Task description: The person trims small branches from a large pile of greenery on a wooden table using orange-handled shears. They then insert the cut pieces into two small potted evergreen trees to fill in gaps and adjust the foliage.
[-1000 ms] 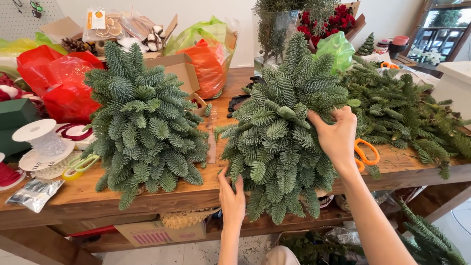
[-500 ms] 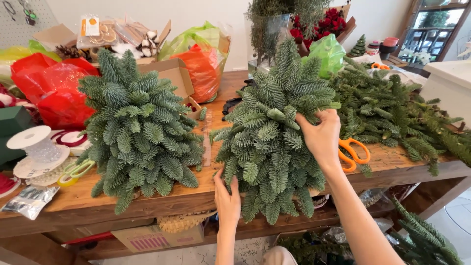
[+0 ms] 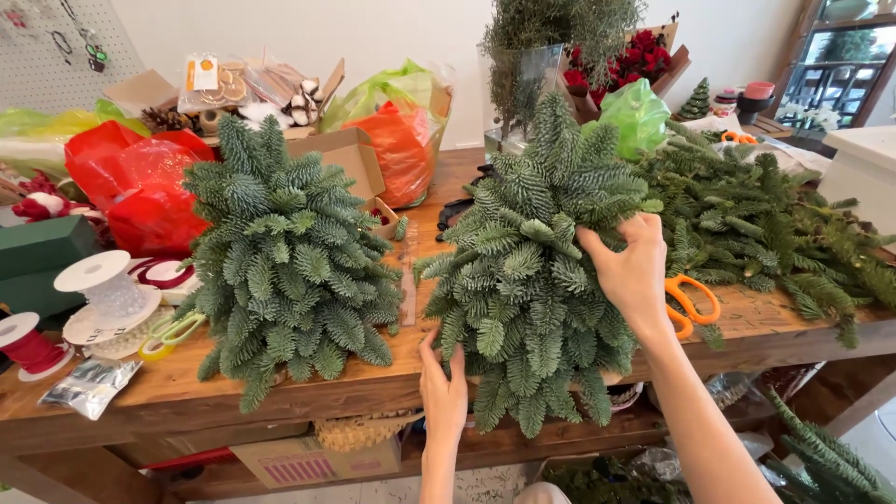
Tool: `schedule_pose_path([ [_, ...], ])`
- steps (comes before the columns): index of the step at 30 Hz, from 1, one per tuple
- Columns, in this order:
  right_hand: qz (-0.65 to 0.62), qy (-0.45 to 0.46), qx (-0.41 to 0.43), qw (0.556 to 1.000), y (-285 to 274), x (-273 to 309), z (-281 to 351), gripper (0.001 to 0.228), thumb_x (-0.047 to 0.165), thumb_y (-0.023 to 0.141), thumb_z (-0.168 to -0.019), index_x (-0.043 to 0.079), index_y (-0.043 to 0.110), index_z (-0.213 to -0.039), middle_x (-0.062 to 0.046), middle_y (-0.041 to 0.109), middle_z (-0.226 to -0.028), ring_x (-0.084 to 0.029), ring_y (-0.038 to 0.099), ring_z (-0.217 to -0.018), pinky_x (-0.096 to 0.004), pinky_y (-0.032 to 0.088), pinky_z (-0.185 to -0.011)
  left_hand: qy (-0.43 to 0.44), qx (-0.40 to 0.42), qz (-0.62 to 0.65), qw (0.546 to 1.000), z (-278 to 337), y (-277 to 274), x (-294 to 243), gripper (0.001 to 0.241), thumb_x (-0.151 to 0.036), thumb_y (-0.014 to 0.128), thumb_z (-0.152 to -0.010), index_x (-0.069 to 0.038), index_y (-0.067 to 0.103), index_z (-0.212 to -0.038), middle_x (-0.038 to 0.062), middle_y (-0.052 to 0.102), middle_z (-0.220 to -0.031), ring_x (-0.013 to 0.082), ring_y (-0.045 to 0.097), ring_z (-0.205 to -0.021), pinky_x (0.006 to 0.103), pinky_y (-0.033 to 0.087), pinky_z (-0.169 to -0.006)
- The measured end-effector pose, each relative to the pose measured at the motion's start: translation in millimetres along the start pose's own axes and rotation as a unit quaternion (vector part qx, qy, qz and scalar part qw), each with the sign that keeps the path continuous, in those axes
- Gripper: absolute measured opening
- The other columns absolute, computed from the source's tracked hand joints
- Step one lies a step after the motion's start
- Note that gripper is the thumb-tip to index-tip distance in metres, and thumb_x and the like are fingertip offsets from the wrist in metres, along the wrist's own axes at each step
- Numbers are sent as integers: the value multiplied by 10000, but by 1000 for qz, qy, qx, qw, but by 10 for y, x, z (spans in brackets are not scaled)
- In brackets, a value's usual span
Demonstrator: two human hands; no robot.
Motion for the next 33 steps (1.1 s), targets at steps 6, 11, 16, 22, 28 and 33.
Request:
schedule_pose_path([
  [6,-15,-15,-2,1000,-25,81,18,581,308,774,-888,123,284,-635,-53,356,-839,-200,329,-803,-372,316,-724,27,-8,-5,1000,-17,26,34,665,-613,393,-908,-209,383,-1436,102,400,-1581,367,442,-1388,545,310,-1133],
  [11,-11,-23,7,1000,26,22,-25,567,287,770,-883,115,290,-637,-60,364,-850,-203,327,-790,-375,323,-716,38,-12,-8,999,-7,25,1,687,-632,388,-902,-185,399,-1424,116,422,-1562,356,425,-1407,513,299,-1148],
  [16,-7,-23,13,1000,73,74,-40,548,300,757,-878,86,319,-626,-89,378,-909,-233,366,-795,-388,347,-734,39,-15,-21,999,11,29,-20,632,-577,412,-929,-172,411,-1414,102,463,-1533,294,427,-1421,464,315,-1141],
  [22,21,-13,40,999,-83,125,13,588,395,754,-906,88,297,-698,-89,398,-903,-229,329,-742,-362,312,-670,37,-13,-12,999,-12,20,8,639,-591,394,-925,-193,394,-1425,125,426,-1558,352,404,-1423,502,297,-1151],
  [28,-86,39,42,995,-582,238,357,457,382,709,-838,79,718,-1179,-95,728,-1155,-189,632,-1015,-338,500,-876,34,-11,-12,999,-41,16,60,587,-538,423,-940,-221,388,-1433,101,413,-1572,342,481,-1364,521,347,-1121],
  [33,-68,-265,-113,955,-628,439,571,51,78,757,-959,68,714,-932,-58,712,-886,-164,578,-837,-282,446,-775,17,2,-3,1000,-4,8,27,605,-522,420,-945,-219,369,-1466,80,402,-1570,296,436,-1396,462,361,-1098],
])
Point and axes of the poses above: each hand's wrist, its own z-axis away from the middle knuckle, its own y-axis out of the palm, x = y × z, the point moved 4 cm from there along -z, towards the middle knuckle
